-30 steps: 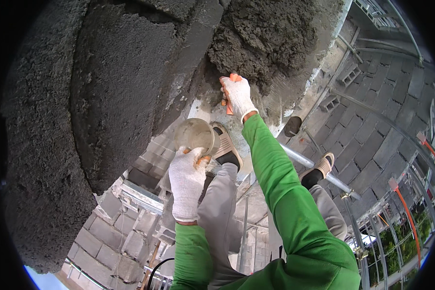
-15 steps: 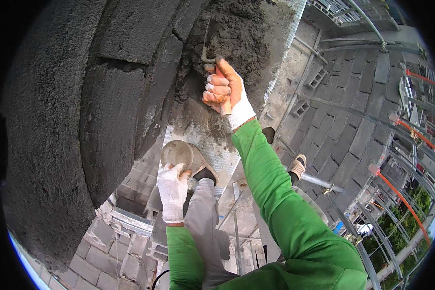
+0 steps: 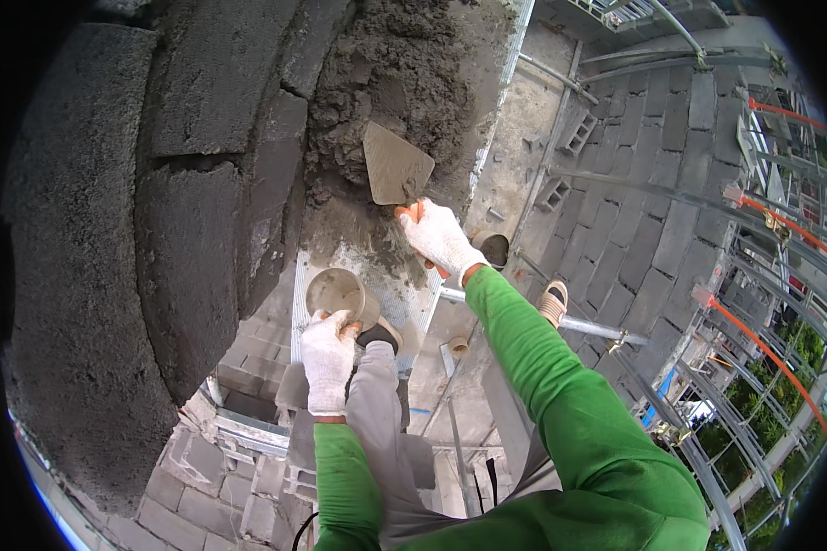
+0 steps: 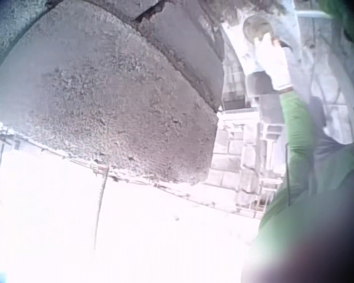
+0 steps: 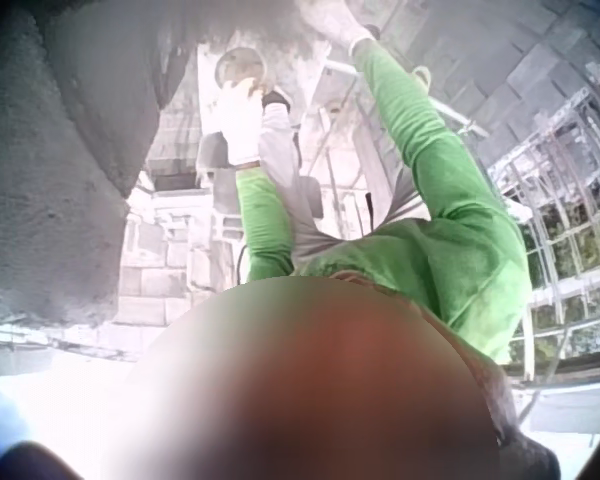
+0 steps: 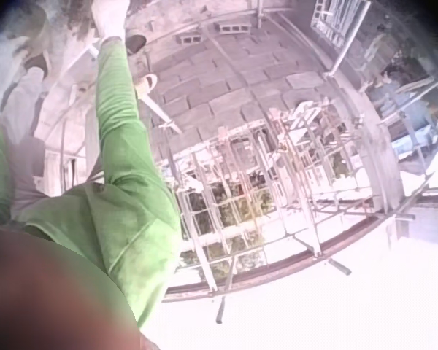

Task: The person places concrete blocks onto a partially built wall and applies mortar between them using a trowel. They repeatedly scoop mortar from a bucket, spread it along the block joints, and adjust block positions to align the wall.

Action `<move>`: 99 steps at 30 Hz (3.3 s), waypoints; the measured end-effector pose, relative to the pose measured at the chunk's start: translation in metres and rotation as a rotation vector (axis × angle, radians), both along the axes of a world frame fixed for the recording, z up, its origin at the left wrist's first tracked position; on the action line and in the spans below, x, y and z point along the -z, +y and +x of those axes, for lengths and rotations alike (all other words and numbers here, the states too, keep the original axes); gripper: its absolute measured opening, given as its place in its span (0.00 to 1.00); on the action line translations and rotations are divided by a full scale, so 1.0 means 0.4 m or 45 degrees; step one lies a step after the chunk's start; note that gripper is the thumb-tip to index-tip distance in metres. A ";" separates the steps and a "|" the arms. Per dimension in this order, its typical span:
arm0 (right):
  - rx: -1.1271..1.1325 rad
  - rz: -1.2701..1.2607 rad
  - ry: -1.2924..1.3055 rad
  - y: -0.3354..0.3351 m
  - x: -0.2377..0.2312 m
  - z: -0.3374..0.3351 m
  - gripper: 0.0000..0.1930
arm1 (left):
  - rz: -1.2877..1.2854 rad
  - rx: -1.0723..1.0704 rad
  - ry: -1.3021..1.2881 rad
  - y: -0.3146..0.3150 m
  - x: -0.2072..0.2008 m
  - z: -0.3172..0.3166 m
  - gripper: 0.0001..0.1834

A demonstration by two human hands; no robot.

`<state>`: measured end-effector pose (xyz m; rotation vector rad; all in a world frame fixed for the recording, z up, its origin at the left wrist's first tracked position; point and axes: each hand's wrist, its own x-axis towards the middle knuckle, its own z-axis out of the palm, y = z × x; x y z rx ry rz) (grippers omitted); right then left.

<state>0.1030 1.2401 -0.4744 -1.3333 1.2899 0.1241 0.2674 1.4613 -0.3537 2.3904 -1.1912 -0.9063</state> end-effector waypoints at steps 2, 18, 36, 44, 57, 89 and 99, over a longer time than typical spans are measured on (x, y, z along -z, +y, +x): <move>0.102 0.011 0.187 0.122 -0.001 -0.119 0.23 | -0.019 -0.005 0.009 -0.005 0.002 -0.001 0.15; 0.491 -0.088 -0.046 -0.146 0.077 0.071 0.13 | 0.192 0.122 0.017 -0.025 -0.024 -0.018 0.15; 0.783 0.153 0.002 -0.100 0.072 -0.229 0.07 | 0.249 0.164 0.022 -0.068 -0.008 -0.045 0.16; 0.908 0.348 -0.207 -0.326 0.293 -0.108 0.12 | 0.227 0.247 0.014 -0.101 -0.027 -0.054 0.14; 0.056 -0.559 -0.030 -0.380 0.042 0.225 0.20 | 0.308 0.302 0.030 -0.110 -0.015 -0.091 0.14; 0.140 -0.359 0.240 0.053 0.172 -0.228 0.19 | 0.251 0.228 0.033 -0.082 -0.008 -0.093 0.15; 0.418 -0.273 0.454 0.259 0.343 -0.031 0.19 | 0.234 0.190 0.081 -0.061 -0.017 -0.065 0.15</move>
